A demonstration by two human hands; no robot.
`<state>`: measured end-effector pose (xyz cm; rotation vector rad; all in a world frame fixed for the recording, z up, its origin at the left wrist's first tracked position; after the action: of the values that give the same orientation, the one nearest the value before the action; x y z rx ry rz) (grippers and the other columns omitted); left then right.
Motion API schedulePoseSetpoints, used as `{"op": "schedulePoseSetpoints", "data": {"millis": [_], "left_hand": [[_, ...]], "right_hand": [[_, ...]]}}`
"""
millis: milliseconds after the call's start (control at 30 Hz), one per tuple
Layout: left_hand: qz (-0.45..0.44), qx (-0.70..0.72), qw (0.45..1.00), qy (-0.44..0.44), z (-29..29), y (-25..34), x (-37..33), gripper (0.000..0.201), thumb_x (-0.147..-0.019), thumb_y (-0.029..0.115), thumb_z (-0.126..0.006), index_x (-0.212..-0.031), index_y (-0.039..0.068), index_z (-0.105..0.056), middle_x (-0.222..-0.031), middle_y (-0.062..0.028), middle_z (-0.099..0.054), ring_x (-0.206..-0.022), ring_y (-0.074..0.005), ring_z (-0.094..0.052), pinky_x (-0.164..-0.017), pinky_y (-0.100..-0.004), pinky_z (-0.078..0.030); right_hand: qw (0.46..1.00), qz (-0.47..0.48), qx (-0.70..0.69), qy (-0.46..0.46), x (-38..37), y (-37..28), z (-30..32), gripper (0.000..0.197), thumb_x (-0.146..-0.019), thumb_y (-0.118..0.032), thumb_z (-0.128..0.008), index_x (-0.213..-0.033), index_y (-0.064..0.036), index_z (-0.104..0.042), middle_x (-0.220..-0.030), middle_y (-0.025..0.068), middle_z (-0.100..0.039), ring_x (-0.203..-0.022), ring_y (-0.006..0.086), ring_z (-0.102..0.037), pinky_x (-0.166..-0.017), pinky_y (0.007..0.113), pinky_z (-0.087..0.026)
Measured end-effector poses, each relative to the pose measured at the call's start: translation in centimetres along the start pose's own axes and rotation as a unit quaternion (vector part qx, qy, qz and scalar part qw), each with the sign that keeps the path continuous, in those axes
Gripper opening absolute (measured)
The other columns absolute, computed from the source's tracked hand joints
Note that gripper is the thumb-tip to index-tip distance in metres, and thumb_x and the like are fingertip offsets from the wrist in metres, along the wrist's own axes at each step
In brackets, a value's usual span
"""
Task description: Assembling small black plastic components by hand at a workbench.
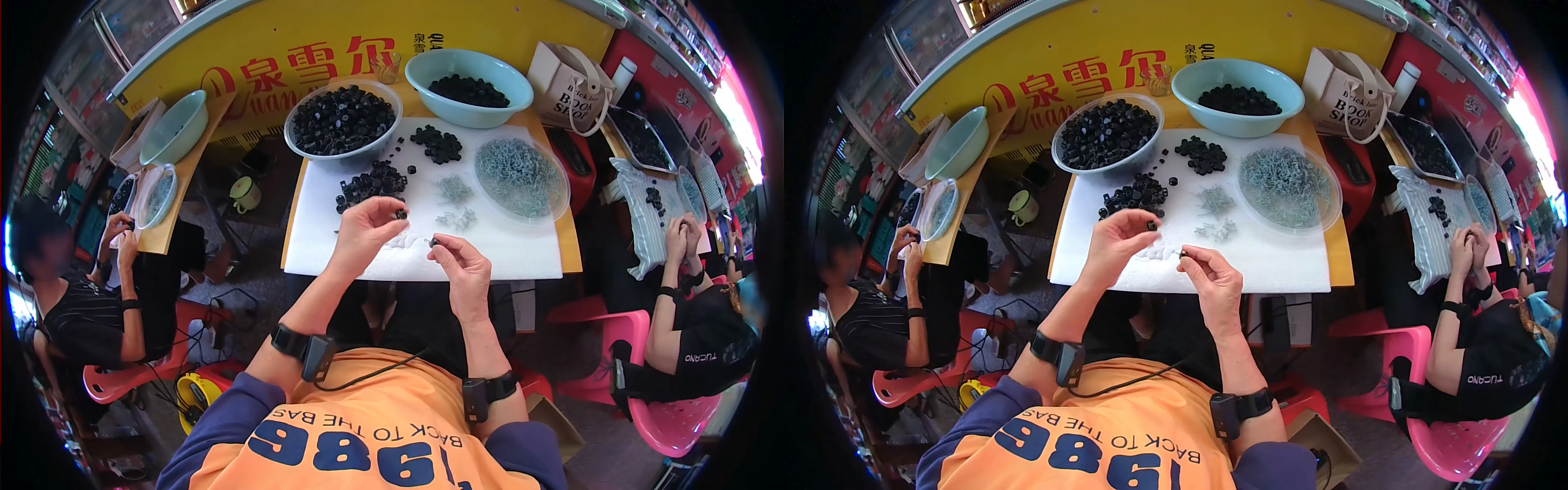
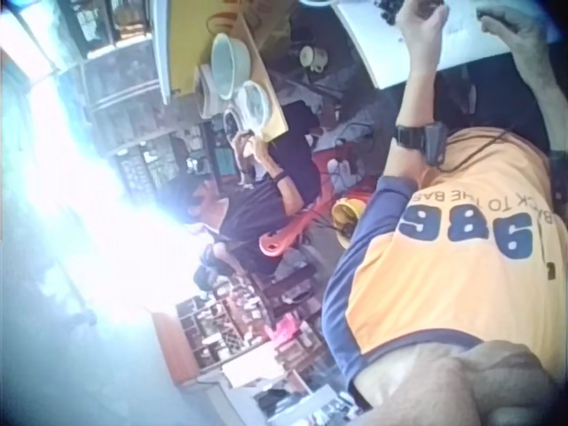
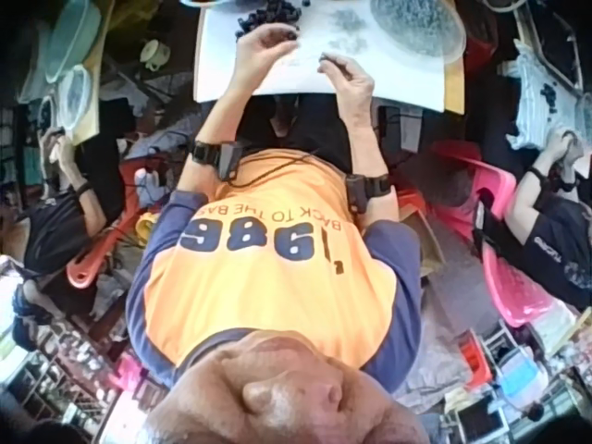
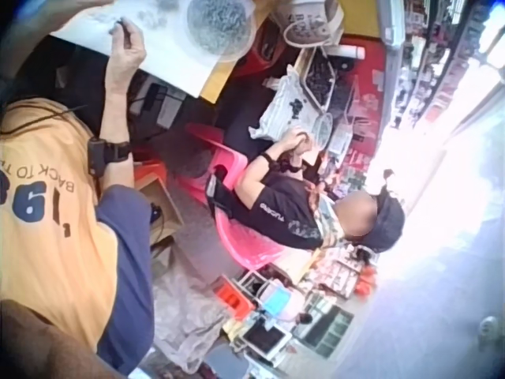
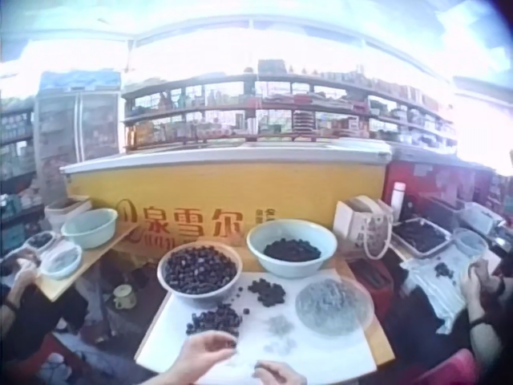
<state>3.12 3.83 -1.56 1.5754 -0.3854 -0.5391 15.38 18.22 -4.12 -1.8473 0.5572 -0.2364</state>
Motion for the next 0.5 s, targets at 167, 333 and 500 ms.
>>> {"op": "schedulePoseSetpoints", "data": {"millis": [167,333,500], "left_hand": [[0.168,0.221,0.96,0.025,-0.3,0.2,3.5,0.028,-0.085,-0.003,-0.065,-0.113,0.0,-0.063,-0.092,-0.0071,-0.066,-0.085,-0.017,-0.068,-0.077,-0.0242,-0.056],[0.224,0.32,0.921,0.014,-0.1,0.0,4.3,0.029,-0.092,-0.001,-0.057,-0.12,-0.007,-0.057,-0.098,-0.01,-0.065,-0.092,-0.0182,-0.067,-0.086,-0.0261,-0.056],[0.231,0.379,0.896,-0.011,0.0,-0.1,4.7,0.029,-0.096,0.002,-0.051,-0.122,-0.009,-0.054,-0.107,-0.0141,-0.064,-0.1,-0.0198,-0.066,-0.092,-0.0266,-0.055]], "right_hand": [[0.996,-0.016,-0.08,-0.047,0.5,0.3,-0.6,0.023,-0.087,0.004,-0.065,-0.11,0.0032,-0.066,-0.096,0.0066,-0.068,-0.084,0.0116,-0.064,-0.079,0.023,-0.051],[0.993,-0.045,-0.095,-0.056,0.9,0.3,-1.3,0.023,-0.087,0.003,-0.066,-0.11,0.0043,-0.064,-0.094,0.0079,-0.068,-0.084,0.0118,-0.064,-0.079,0.023,-0.052],[0.995,-0.028,-0.078,-0.063,0.8,0.1,-1.3,0.021,-0.087,0.003,-0.066,-0.108,0.0042,-0.065,-0.094,0.0076,-0.068,-0.084,0.0114,-0.064,-0.078,0.022,-0.052]]}}
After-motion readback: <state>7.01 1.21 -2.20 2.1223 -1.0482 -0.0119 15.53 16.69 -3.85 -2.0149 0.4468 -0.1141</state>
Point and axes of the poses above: each hand's wrist, its own x-axis away from the middle knuckle, its own z-axis out of the back of the hand, y = z × x, the point moved 1 cm from there along -x, towards the middle knuckle
